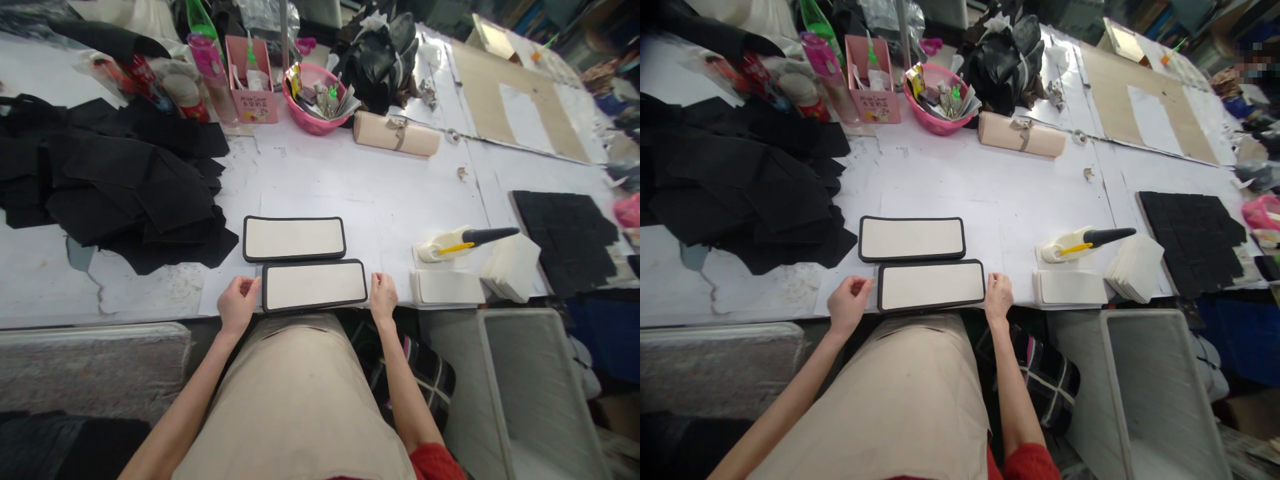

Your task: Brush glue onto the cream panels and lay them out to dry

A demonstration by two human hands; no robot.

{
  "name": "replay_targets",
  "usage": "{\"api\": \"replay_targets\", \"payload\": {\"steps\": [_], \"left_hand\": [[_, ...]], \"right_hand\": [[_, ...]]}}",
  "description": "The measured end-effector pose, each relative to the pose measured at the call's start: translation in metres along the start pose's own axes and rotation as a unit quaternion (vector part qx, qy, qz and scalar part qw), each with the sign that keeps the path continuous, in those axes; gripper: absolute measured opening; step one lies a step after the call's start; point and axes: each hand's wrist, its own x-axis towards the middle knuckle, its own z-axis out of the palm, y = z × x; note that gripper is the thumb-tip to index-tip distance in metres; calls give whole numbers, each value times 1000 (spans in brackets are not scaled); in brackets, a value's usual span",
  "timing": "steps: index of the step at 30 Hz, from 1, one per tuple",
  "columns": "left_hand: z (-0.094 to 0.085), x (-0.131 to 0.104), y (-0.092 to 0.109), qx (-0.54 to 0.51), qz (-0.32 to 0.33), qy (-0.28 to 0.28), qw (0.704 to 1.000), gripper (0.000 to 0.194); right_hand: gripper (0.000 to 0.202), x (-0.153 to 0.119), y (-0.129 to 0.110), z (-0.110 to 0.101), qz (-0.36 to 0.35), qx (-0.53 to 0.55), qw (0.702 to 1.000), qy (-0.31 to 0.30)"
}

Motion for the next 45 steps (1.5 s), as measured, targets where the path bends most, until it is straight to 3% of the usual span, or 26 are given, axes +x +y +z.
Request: {"api": "replay_targets", "payload": {"steps": [2, 5, 8, 13, 20, 28, 33, 45], "left_hand": [[7, -4, 14, 73, 154, 0, 985, 34], [34, -4, 29, 138, 364, -103, 915, 44], [59, 0, 27, 213, 445, -178, 852, 60], [69, 4, 12, 266, 437, -193, 837, 67], [69, 5, 13, 273, 445, -191, 831, 68], [52, 12, 7, 272, 436, -199, 834, 68], [51, 14, -4, 276, 434, -209, 832, 68], [51, 16, -2, 283, 438, -208, 827, 65]], "right_hand": [[40, -15, -21, 15, -125, -17, 992, -4], [48, -32, -48, 45, -287, -41, 955, -69], [60, -37, -59, 66, -343, -74, 930, -111], [68, -34, -53, 71, -351, -90, 921, -145], [67, -31, -52, 68, -359, -86, 917, -151], [68, 3, 0, 39, -314, -93, 937, -119], [71, 10, 19, 48, -312, -77, 936, -141], [72, 12, 23, 56, -317, -52, 937, -138]]}}
